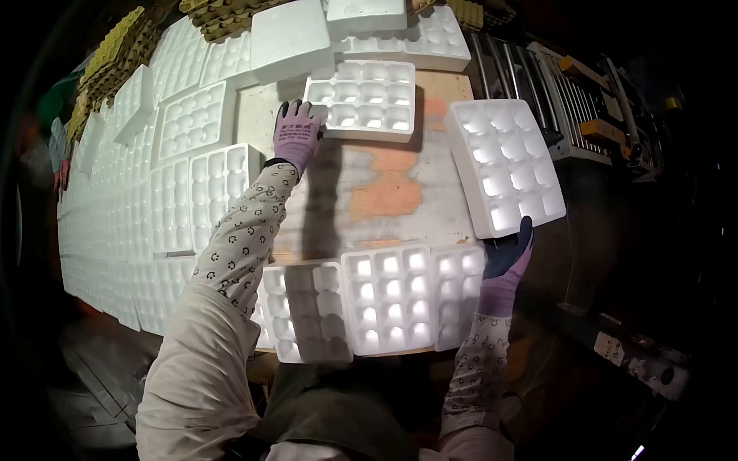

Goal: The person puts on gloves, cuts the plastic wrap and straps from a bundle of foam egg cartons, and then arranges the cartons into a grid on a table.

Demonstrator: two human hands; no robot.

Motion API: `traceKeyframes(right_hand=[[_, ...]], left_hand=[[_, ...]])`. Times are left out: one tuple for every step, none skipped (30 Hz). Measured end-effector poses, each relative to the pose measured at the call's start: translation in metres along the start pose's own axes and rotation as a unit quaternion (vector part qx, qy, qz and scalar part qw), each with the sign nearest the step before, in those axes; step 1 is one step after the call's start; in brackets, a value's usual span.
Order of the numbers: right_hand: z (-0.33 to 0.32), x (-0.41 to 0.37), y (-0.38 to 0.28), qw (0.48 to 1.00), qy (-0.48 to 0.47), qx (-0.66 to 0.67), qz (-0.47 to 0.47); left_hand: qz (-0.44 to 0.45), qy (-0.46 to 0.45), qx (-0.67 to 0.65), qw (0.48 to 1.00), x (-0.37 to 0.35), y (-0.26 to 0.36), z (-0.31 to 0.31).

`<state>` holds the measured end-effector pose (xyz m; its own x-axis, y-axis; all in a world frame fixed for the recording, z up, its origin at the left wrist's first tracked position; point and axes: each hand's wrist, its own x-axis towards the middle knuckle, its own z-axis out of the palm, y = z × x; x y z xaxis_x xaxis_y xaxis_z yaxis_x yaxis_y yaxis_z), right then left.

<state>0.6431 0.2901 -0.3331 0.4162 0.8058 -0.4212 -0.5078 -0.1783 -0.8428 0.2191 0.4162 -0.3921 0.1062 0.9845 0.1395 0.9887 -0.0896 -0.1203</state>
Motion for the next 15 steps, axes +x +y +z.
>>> traceKeyframes(right_hand=[[-0.008,0.0,0.003,1.0,0.005,-0.012,-0.005],[-0.016,-0.001,0.009,1.0,0.012,-0.022,-0.007],[-0.013,-0.007,0.008,0.998,0.018,-0.046,-0.027],[-0.008,-0.01,0.015,0.997,0.037,-0.059,-0.017],[-0.002,-0.013,0.021,0.996,0.054,-0.072,-0.009],[0.004,-0.016,0.027,0.994,0.072,-0.085,-0.004],[0.01,-0.018,0.039,0.995,0.066,-0.079,0.018],[0.03,-0.026,0.048,0.994,0.072,-0.076,0.038],[0.034,-0.023,0.069,0.997,0.038,-0.07,0.021],[0.035,-0.022,0.09,0.998,0.007,-0.067,0.003],[0.042,-0.031,0.099,0.997,-0.032,-0.076,0.014],[0.048,-0.039,0.106,0.994,-0.07,-0.086,0.024],[0.033,-0.038,0.106,0.981,-0.138,-0.101,0.094],[0.015,-0.038,0.105,0.938,-0.16,-0.284,0.121],[0.018,-0.047,0.089,0.89,-0.154,-0.426,0.052]], left_hand=[[0.046,0.023,-0.024,0.998,-0.01,0.006,-0.011],[0.093,0.043,-0.046,0.994,-0.026,0.018,-0.023],[0.118,0.052,-0.1,0.987,-0.049,0.034,-0.047],[0.143,0.065,-0.151,0.976,-0.074,0.053,-0.069],[0.134,0.05,-0.183,0.973,-0.102,0.069,-0.081],[0.125,0.038,-0.217,0.967,-0.127,0.082,-0.089],[0.098,0.017,-0.213,0.972,-0.146,0.094,-0.096],[0.071,-0.004,-0.212,0.975,-0.156,0.1,-0.101],[0.021,-0.032,-0.21,0.977,-0.154,0.101,-0.104],[-0.029,-0.061,-0.21,0.975,-0.151,0.102,-0.106],[-0.079,-0.089,-0.211,0.97,-0.148,0.102,-0.108],[-0.107,-0.095,-0.213,0.966,-0.143,0.098,-0.107],[-0.111,-0.099,-0.218,0.965,-0.142,0.094,-0.106],[-0.115,-0.102,-0.222,0.963,-0.141,0.09,-0.105],[-0.109,-0.078,-0.229,0.964,-0.142,0.082,-0.107]])
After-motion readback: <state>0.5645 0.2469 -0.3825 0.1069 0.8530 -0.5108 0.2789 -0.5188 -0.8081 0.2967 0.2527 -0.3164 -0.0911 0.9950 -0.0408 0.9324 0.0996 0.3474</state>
